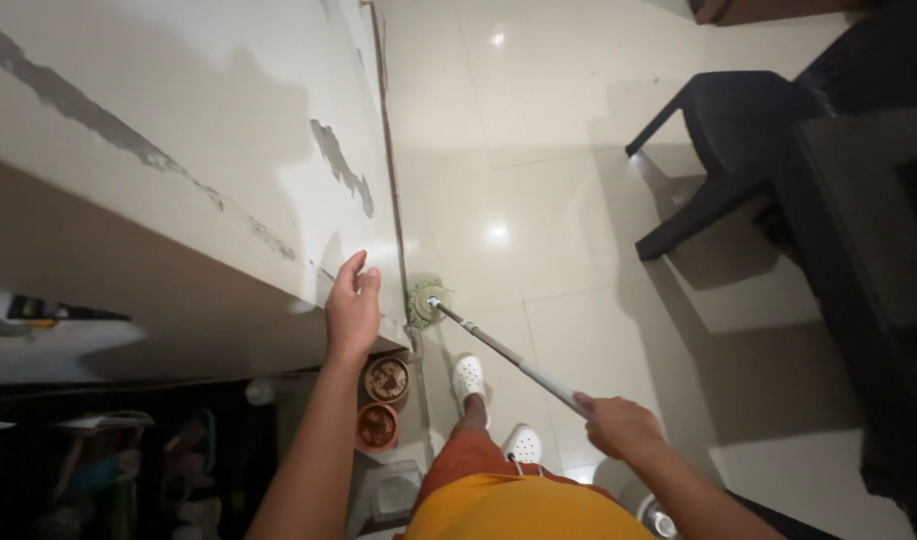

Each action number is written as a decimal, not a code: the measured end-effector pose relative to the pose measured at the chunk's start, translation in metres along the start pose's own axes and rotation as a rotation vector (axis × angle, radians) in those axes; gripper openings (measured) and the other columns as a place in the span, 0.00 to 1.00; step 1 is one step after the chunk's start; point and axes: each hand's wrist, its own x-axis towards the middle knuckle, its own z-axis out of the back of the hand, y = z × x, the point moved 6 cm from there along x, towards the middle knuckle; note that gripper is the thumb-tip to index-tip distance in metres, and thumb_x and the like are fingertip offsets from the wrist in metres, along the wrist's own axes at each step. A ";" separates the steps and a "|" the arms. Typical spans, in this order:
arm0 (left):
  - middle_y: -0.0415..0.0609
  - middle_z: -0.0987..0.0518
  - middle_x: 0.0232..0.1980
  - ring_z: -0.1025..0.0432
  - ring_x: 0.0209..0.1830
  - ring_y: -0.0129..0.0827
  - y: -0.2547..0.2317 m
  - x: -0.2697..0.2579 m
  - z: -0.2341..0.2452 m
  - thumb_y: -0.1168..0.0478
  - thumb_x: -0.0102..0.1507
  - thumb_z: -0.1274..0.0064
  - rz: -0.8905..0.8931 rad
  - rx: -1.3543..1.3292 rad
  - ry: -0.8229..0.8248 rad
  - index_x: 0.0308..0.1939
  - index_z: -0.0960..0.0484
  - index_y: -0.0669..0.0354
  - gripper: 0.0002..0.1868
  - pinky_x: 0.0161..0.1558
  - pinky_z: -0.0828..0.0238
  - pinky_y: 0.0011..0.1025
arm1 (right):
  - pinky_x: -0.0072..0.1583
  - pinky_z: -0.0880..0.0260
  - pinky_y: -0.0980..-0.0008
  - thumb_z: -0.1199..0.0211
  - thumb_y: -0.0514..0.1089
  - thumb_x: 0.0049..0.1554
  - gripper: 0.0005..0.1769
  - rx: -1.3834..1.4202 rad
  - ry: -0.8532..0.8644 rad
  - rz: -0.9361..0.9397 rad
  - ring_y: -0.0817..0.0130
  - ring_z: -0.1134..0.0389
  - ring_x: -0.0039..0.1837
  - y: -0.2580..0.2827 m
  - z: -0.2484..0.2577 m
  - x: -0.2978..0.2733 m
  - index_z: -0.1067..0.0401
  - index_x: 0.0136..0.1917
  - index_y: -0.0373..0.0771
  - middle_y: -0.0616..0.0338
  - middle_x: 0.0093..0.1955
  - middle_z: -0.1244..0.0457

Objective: The person mops the floor by hand using a mop and a spin-dry bucket, repeatedly dunking the mop and spinning it dry between strokes on the floor surface.

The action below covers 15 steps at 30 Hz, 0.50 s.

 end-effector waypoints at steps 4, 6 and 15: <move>0.53 0.25 0.69 0.29 0.67 0.39 0.002 -0.014 -0.011 0.55 0.68 0.53 -0.015 -0.031 0.017 0.70 0.28 0.57 0.26 0.65 0.36 0.34 | 0.62 0.26 0.63 0.54 0.49 0.66 0.32 0.091 0.004 -0.133 0.69 0.28 0.61 -0.072 -0.020 -0.015 0.45 0.79 0.77 0.62 0.62 0.31; 0.53 0.25 0.69 0.30 0.67 0.39 0.011 -0.022 -0.016 0.54 0.68 0.53 -0.002 -0.010 0.030 0.70 0.28 0.56 0.25 0.65 0.36 0.35 | 0.67 0.28 0.60 0.50 0.47 0.62 0.35 0.148 0.000 -0.168 0.65 0.28 0.63 -0.108 -0.036 -0.032 0.45 0.80 0.75 0.60 0.65 0.31; 0.58 0.18 0.60 0.25 0.57 0.43 0.062 -0.032 -0.042 0.56 0.68 0.51 0.097 -0.099 0.079 0.69 0.26 0.57 0.25 0.59 0.29 0.35 | 0.65 0.27 0.63 0.50 0.43 0.63 0.36 0.229 0.098 -0.259 0.66 0.25 0.61 -0.115 -0.072 -0.040 0.44 0.81 0.71 0.58 0.62 0.29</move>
